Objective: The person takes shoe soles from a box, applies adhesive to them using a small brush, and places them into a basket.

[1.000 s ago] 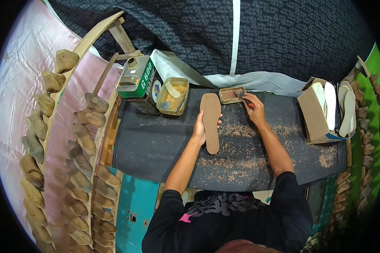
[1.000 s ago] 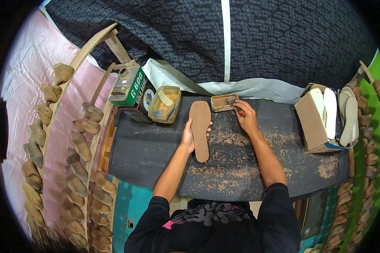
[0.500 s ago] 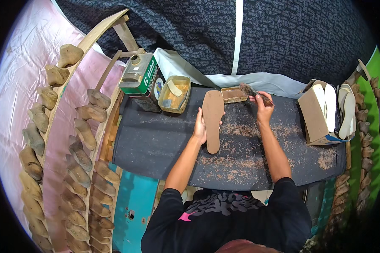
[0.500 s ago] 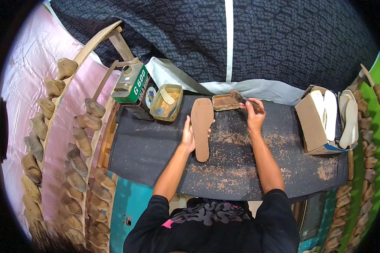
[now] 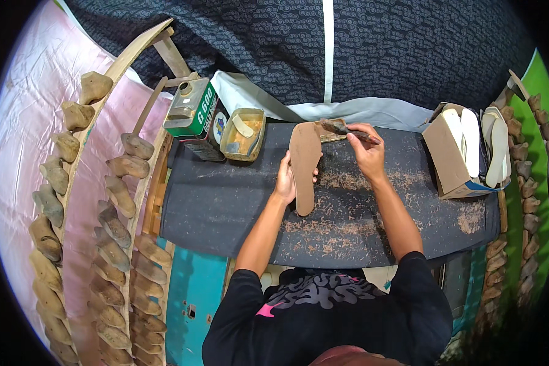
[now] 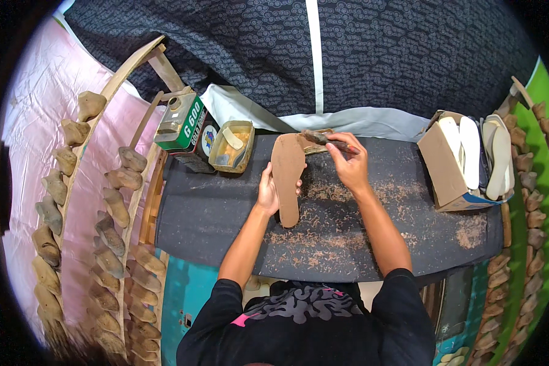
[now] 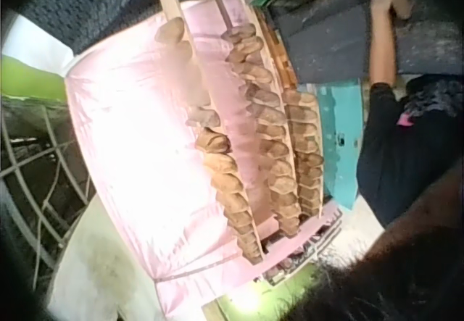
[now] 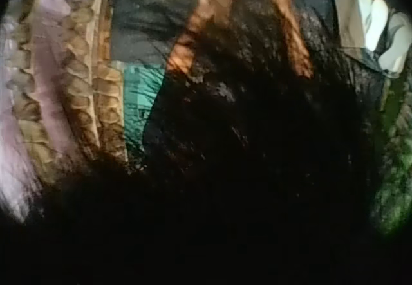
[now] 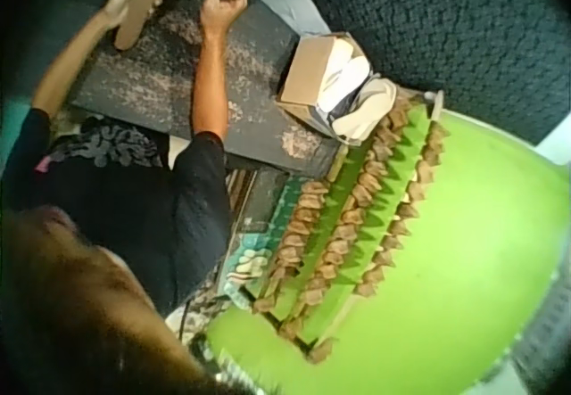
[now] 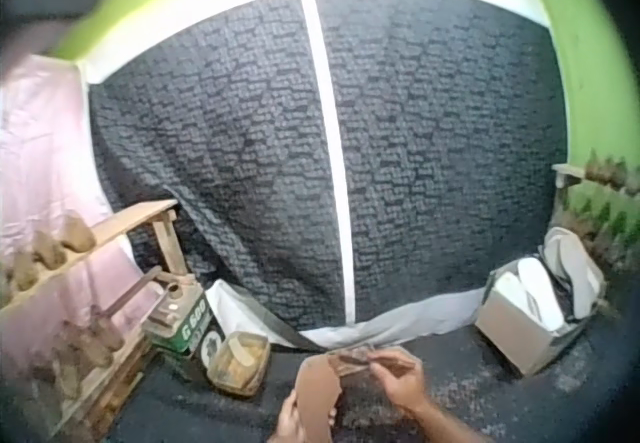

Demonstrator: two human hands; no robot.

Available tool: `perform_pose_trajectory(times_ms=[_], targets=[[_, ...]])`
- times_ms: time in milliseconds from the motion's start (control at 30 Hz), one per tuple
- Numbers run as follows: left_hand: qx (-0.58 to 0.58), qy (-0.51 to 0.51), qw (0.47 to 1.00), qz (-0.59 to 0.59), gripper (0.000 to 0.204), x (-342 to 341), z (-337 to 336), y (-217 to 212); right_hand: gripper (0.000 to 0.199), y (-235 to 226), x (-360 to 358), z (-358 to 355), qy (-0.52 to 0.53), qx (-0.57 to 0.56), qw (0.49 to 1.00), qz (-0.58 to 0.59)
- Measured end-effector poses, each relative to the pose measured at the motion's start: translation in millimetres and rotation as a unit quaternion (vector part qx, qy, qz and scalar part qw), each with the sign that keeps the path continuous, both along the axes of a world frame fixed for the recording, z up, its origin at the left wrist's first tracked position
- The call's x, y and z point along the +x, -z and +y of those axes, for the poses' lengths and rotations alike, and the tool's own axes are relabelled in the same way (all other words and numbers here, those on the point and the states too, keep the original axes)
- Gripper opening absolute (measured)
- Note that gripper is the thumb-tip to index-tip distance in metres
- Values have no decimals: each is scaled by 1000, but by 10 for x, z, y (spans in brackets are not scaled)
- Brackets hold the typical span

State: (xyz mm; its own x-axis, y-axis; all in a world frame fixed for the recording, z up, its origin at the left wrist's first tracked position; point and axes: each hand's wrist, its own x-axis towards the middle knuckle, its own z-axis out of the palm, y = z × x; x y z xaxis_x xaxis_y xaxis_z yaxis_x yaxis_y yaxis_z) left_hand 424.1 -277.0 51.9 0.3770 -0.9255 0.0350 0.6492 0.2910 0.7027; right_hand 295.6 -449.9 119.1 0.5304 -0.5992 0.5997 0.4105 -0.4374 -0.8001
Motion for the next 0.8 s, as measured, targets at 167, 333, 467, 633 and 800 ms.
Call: perform_pose_trajectory(times_ms=[167, 333, 467, 633, 800], targets=[[-4, 3, 1000, -24, 77, -48, -19, -32, 17, -263, -39, 12, 27, -104, 994, 15], [35, -15, 992, -123, 85, -50, -18, -54, 16, -416, -20, 58, 32, -240, 970, -1], [63, -44, 983, -167, 83, -56, -5, -100, 15, -437, -20, 103, 23, -235, 972, -5], [78, -97, 982, -145, 82, -88, -22, -176, 12, -316, -89, 219, 10, -208, 977, 41], [81, -84, 991, -60, 80, 17, 23, -65, 13, -89, -145, 399, -14, -214, 976, 26]])
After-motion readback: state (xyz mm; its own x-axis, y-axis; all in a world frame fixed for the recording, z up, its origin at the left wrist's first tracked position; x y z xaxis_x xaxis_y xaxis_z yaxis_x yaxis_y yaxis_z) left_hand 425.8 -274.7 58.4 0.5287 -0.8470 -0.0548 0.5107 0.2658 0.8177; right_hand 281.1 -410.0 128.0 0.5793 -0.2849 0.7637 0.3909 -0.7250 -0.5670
